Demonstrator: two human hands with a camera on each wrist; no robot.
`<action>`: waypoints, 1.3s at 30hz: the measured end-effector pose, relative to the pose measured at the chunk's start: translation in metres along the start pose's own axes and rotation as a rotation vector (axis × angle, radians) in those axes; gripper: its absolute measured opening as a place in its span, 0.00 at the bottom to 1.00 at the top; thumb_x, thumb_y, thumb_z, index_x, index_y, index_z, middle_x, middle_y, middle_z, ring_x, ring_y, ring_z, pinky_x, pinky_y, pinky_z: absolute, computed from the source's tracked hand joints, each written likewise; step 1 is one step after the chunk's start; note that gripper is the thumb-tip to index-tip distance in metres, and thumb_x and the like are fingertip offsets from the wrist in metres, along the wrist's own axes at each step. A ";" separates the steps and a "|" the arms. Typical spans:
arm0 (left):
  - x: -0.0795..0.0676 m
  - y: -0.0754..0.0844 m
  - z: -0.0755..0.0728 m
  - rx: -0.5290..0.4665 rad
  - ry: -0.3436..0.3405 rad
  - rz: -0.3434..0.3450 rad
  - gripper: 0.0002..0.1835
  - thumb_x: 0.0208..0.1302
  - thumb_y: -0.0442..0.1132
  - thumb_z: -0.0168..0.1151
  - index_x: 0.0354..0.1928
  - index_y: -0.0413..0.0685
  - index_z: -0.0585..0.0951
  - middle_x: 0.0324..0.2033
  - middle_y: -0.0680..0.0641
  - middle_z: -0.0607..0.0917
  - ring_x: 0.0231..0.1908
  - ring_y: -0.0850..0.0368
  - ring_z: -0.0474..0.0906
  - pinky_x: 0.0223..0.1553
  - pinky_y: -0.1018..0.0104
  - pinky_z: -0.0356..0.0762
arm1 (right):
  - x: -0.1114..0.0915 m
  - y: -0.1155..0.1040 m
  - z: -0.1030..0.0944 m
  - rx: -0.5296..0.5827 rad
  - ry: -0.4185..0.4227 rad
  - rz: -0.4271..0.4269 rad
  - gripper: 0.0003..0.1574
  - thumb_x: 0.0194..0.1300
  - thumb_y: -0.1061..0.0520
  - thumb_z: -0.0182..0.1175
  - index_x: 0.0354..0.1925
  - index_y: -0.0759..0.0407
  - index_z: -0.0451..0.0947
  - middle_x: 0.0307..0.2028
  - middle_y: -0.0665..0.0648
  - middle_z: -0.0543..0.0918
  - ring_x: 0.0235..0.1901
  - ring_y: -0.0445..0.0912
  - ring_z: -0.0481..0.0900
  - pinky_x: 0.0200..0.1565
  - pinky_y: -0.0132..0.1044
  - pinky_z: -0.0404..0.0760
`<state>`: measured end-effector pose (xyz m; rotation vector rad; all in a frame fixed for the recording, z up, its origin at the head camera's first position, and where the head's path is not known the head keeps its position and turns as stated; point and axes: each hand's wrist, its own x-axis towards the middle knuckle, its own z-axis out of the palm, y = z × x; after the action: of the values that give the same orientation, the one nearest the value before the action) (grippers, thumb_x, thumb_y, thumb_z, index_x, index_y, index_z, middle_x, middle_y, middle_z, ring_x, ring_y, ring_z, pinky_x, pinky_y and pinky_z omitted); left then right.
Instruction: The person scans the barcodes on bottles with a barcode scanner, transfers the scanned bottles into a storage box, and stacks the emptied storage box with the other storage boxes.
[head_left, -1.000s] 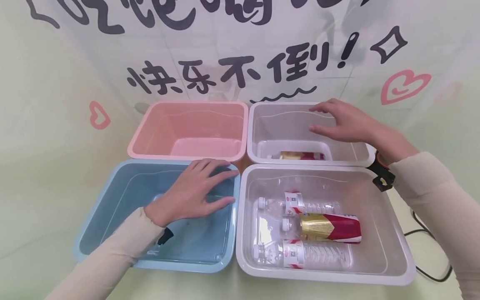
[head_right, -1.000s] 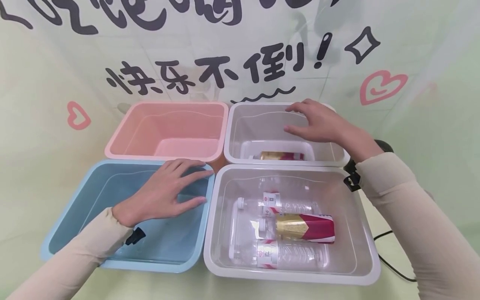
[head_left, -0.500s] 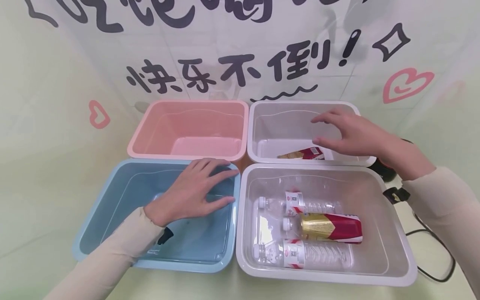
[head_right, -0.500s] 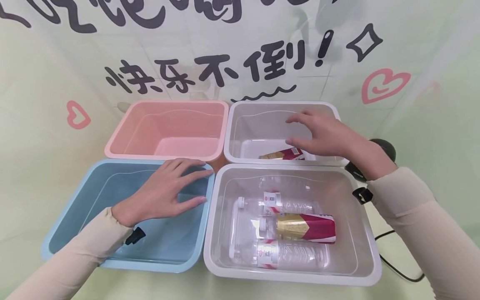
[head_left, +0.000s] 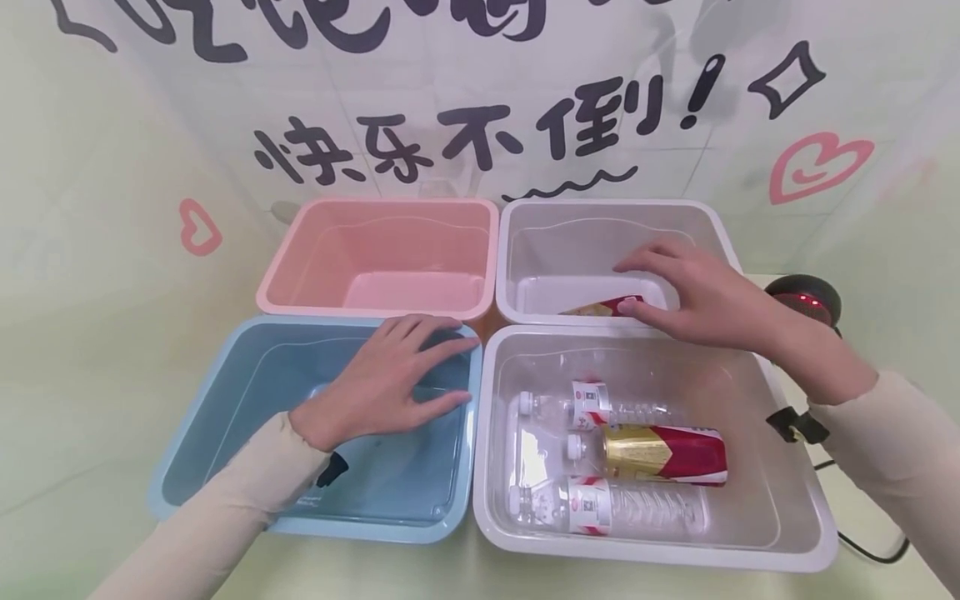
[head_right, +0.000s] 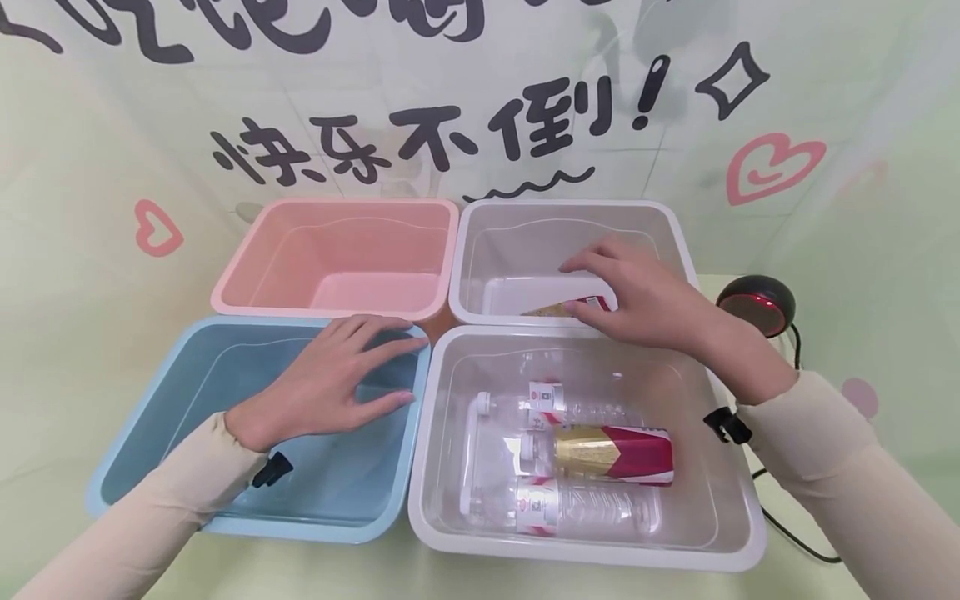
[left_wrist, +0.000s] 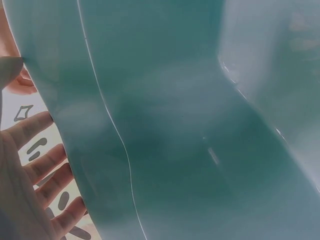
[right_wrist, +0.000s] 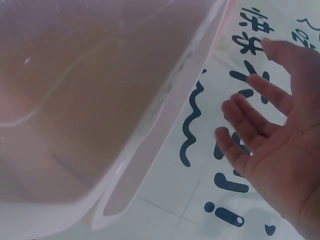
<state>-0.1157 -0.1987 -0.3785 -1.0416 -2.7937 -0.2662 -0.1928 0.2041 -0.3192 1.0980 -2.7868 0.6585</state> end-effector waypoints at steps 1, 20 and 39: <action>0.000 0.000 0.000 0.002 -0.001 -0.002 0.35 0.66 0.68 0.63 0.72 0.64 0.78 0.73 0.50 0.75 0.75 0.48 0.67 0.79 0.39 0.63 | -0.002 -0.002 0.001 0.001 0.020 -0.018 0.27 0.63 0.54 0.76 0.59 0.55 0.84 0.55 0.56 0.85 0.58 0.52 0.80 0.57 0.55 0.84; 0.004 0.002 0.002 -0.009 -0.006 0.014 0.35 0.67 0.68 0.63 0.72 0.63 0.78 0.72 0.49 0.75 0.74 0.47 0.69 0.79 0.40 0.64 | -0.045 -0.031 0.028 -0.018 -0.026 -0.116 0.28 0.60 0.53 0.78 0.58 0.51 0.83 0.51 0.48 0.84 0.46 0.41 0.84 0.47 0.44 0.90; -0.001 -0.002 -0.001 0.001 0.012 0.021 0.35 0.67 0.67 0.63 0.72 0.63 0.78 0.72 0.49 0.75 0.74 0.47 0.69 0.79 0.40 0.64 | -0.051 -0.045 0.073 -0.068 -0.277 -0.065 0.33 0.61 0.36 0.76 0.60 0.45 0.82 0.50 0.49 0.84 0.42 0.41 0.81 0.47 0.41 0.87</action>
<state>-0.1161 -0.2006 -0.3777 -1.0649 -2.7701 -0.2685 -0.1189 0.1766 -0.3805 1.3527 -2.9568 0.4306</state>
